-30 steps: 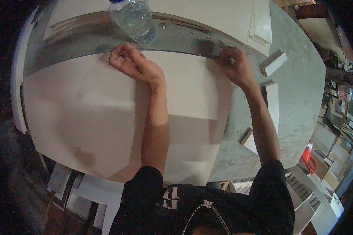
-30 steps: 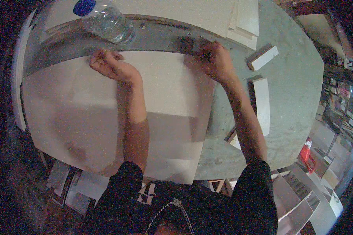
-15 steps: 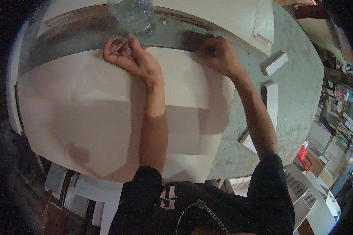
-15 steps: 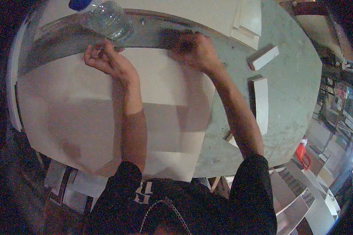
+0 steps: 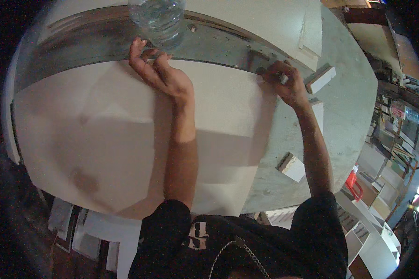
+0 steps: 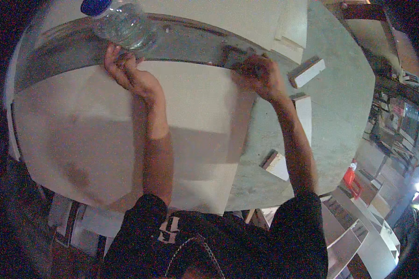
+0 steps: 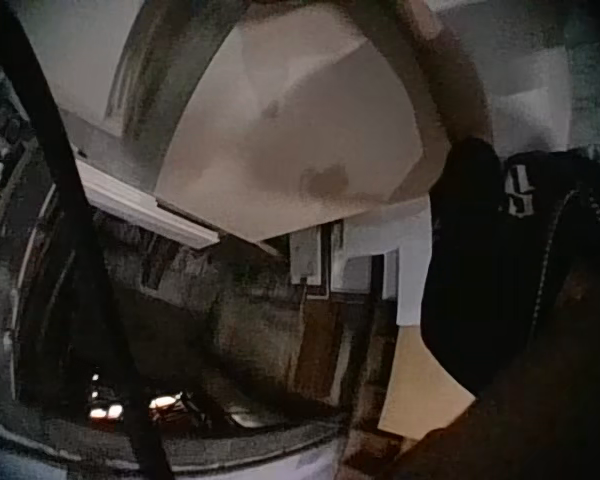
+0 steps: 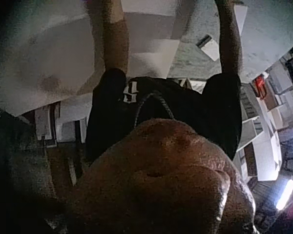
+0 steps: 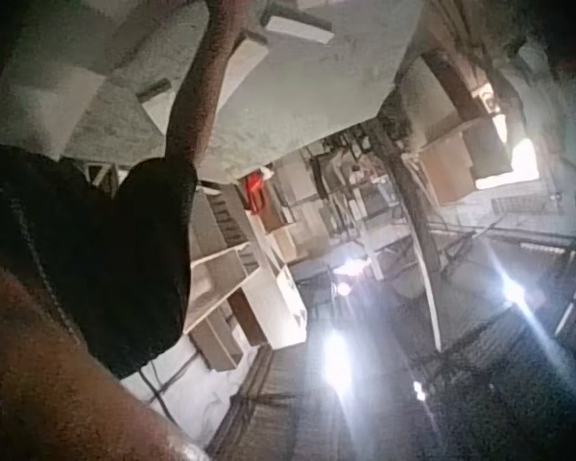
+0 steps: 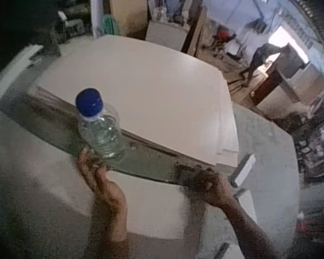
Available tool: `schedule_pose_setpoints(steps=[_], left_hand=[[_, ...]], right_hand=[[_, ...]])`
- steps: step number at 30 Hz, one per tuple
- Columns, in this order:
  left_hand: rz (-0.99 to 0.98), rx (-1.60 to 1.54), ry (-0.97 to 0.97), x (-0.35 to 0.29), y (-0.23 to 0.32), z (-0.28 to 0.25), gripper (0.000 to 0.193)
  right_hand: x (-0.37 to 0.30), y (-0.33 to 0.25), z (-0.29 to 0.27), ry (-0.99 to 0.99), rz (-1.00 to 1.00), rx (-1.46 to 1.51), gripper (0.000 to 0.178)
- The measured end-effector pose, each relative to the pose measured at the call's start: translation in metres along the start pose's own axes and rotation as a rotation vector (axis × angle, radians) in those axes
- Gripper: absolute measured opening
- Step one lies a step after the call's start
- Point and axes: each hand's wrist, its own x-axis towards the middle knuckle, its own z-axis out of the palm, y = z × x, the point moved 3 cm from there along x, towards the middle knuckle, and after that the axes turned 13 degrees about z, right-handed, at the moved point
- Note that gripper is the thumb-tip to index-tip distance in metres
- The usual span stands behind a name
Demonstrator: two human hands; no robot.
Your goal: The person sands the edge of a white wooden board using a sanding block, then wipes the surface with a cloth.
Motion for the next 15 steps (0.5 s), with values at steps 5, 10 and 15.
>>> schedule_pose_setpoints(steps=[5, 10, 15], left_hand=[[0.202, 0.124, -0.05, 0.0, -0.009, -0.005, 0.044], [0.054, -0.039, 0.103, -0.005, 0.0, 0.009, 0.045], [0.039, 0.023, 0.238, 0.009, -0.007, -0.021, 0.042]], right_hand=[[0.008, -0.034, 0.024, 0.037, -0.042, 0.076, 0.013], [0.05, -0.09, 0.082, 0.054, -0.225, -0.052, 0.01], [0.022, -0.053, 0.061, 0.074, -0.142, -0.011, 0.007]])
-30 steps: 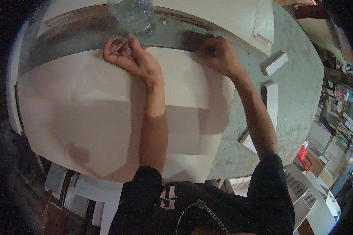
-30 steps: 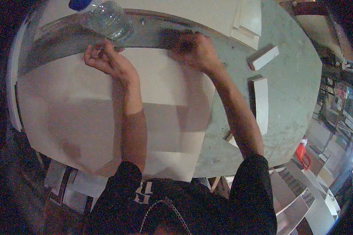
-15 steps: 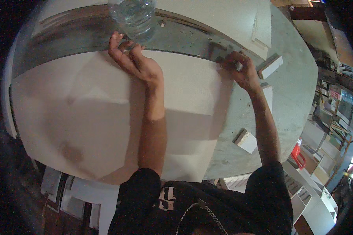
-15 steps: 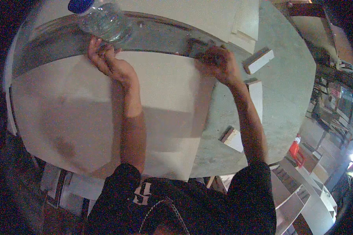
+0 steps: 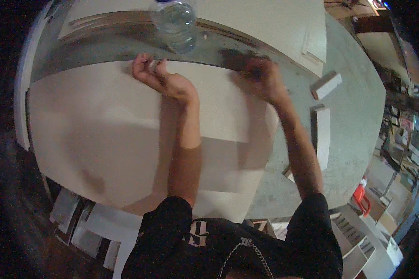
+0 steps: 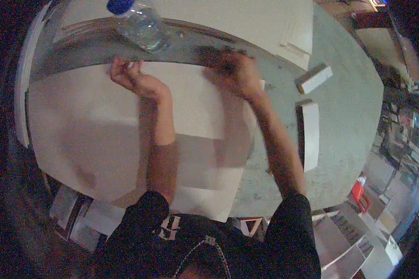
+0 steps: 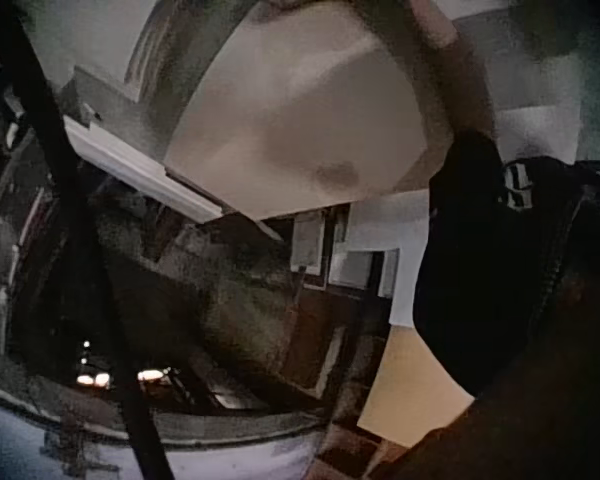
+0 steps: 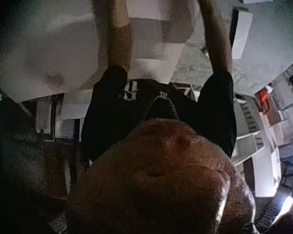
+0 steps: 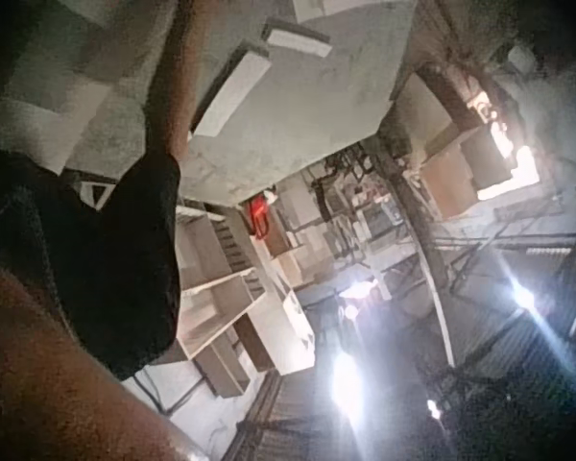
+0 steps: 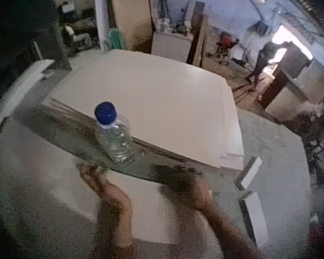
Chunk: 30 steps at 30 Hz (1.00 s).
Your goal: The person sands the edge of a white wooden board using a sanding block, then wipes the surface with a cloth.
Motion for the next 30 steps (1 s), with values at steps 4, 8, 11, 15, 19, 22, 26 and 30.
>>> schedule_pose_setpoints(steps=[4, 8, 11, 15, 19, 22, 26, 30], left_hand=[[0.002, 0.055, 0.02, 0.003, -0.006, 0.001, 0.037], [0.013, 0.064, -0.006, -0.001, 0.001, 0.012, 0.038], [-0.035, 0.006, -0.008, -0.001, 0.006, 0.015, 0.04], [-0.05, -0.026, 0.002, -0.001, 0.002, 0.014, 0.039], [-0.087, -0.035, 0.005, -0.004, 0.009, 0.017, 0.038], [-0.035, 0.007, -0.066, -0.003, 0.003, 0.013, 0.037], [-0.054, -0.032, -0.014, 0.0, 0.001, 0.011, 0.036], [-0.08, -0.043, -0.02, -0.004, 0.007, 0.015, 0.035]], right_hand=[[-0.032, 0.068, -0.066, 0.135, -0.014, -0.082, 0.007], [-0.045, 0.074, -0.085, 0.07, 0.189, 0.198, 0.007], [-0.046, 0.074, -0.096, 0.166, 0.212, 0.048, 0.01], [-0.041, 0.064, -0.088, 0.068, 0.124, -0.093, 0.012], [-0.019, 0.031, -0.063, 0.001, 0.12, -0.044, 0.013], [-0.007, 0.018, -0.04, -0.016, 0.027, -0.052, 0.014], [-0.021, 0.048, -0.067, -0.018, 0.109, 0.036, 0.014], [-0.017, 0.039, -0.057, -0.023, 0.108, 0.173, 0.017]])
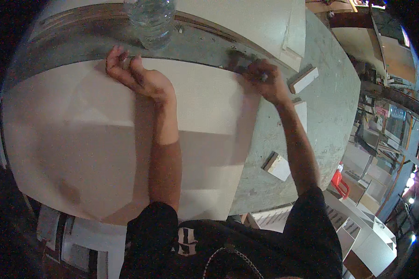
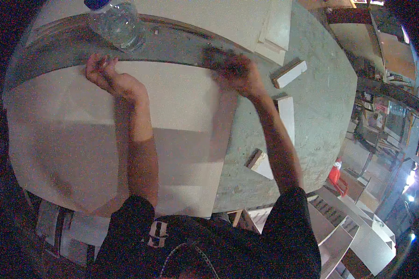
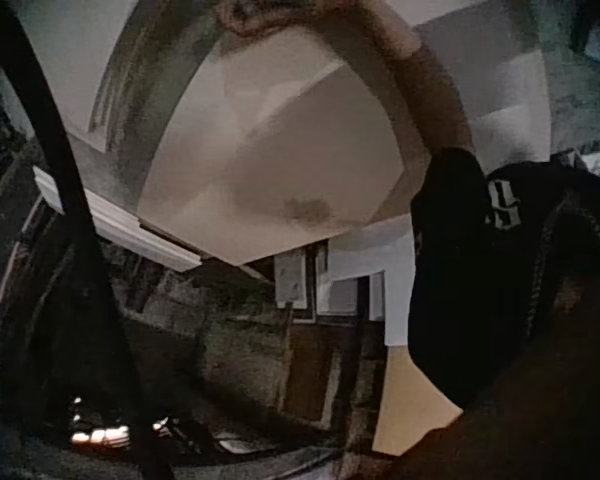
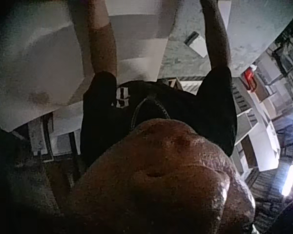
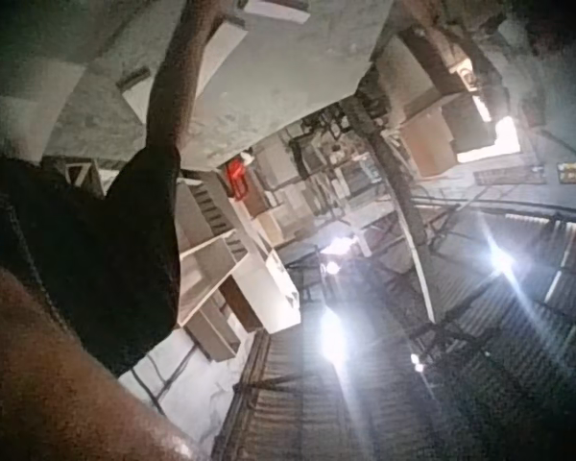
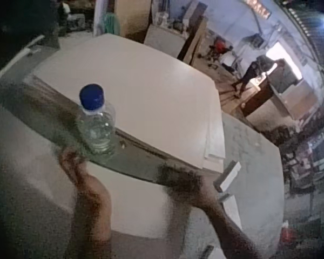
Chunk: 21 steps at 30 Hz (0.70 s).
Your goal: The person sands the edge of a white wooden board using a sanding block, then wipes the surface with a cloth.
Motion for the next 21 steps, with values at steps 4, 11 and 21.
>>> schedule_pose_setpoints(steps=[4, 11, 21], left_hand=[[0.009, -0.063, -0.013, 0.0, -0.009, -0.003, 0.034], [-0.044, -0.026, 0.138, 0.007, 0.01, -0.002, 0.031], [-0.022, -0.073, 0.228, 0.0, -0.006, -0.008, 0.038]], right_hand=[[0.02, -0.037, 0.039, -0.082, -0.128, -0.2, 0.017], [-0.006, 0.016, -0.02, 0.072, -0.03, -0.312, 0.014], [0.05, -0.076, 0.127, 0.127, -0.036, -0.254, 0.012]])
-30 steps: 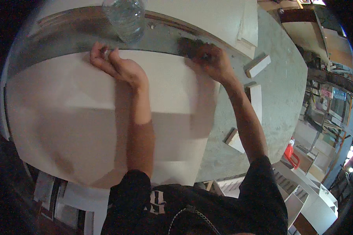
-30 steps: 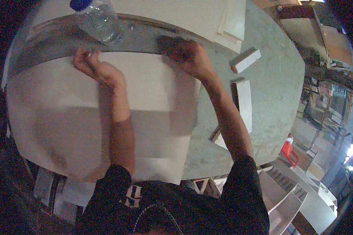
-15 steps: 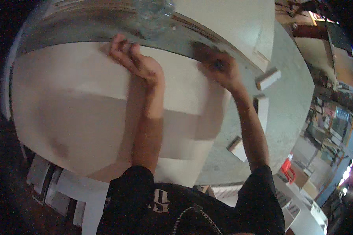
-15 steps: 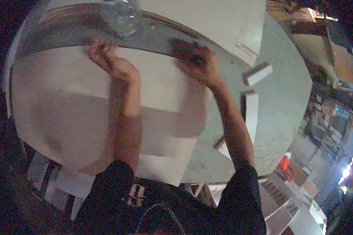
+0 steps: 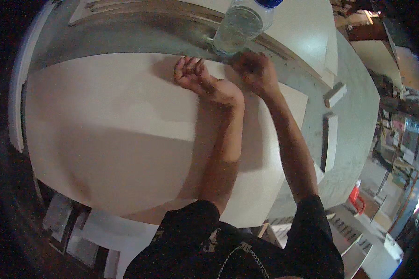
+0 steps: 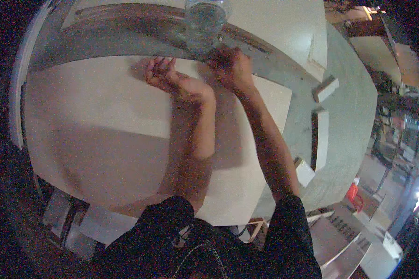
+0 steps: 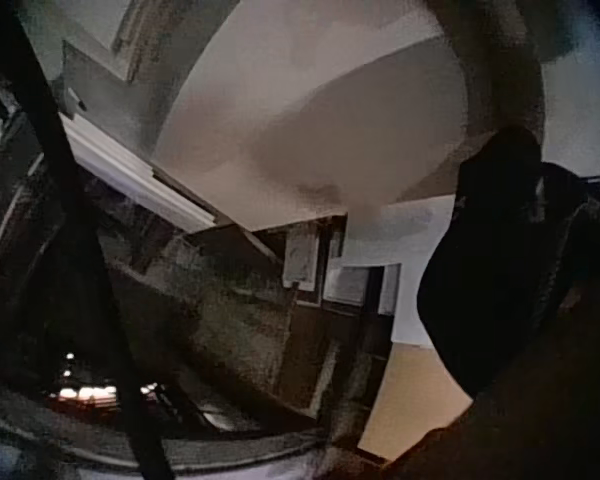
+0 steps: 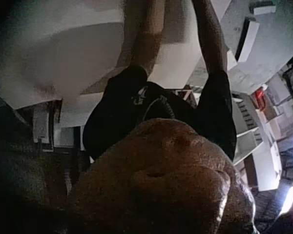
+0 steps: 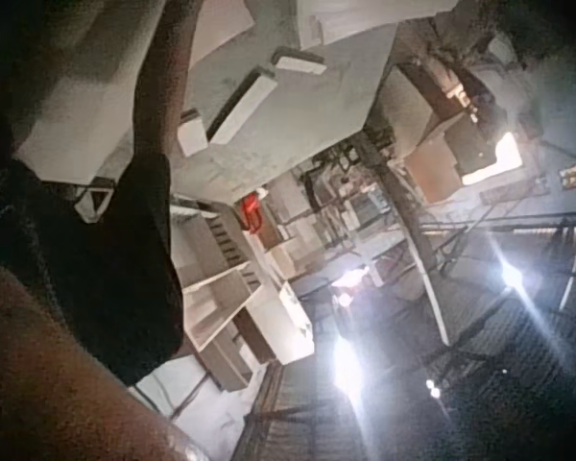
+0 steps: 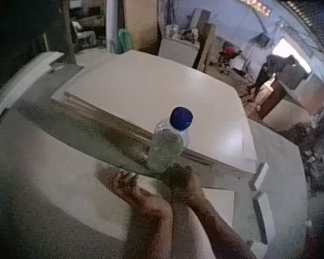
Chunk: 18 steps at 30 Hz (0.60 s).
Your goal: The person sands the edge of a white wooden board using a sanding block, then wipes the surface with a cloth.
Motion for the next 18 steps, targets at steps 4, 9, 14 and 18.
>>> schedule_pose_setpoints(steps=[4, 9, 14, 18], left_hand=[[-0.053, -0.015, -0.152, 0.042, -0.002, -0.03, 0.036], [0.063, 0.099, -0.373, 0.191, -0.016, -0.107, 0.034], [0.047, 0.271, -0.501, 0.357, -0.047, -0.166, 0.043], [0.209, 0.571, -0.77, 0.35, -0.042, -0.149, 0.05]], right_hand=[[-0.018, -0.003, -0.003, 0.068, -0.01, 0.168, 0.01], [-0.042, 0.067, -0.061, 0.286, -0.002, -0.074, 0.008], [-0.031, 0.002, -0.003, 0.245, 0.123, -0.01, 0.009], [-0.017, -0.024, 0.039, 0.292, 0.113, -0.007, 0.013]])
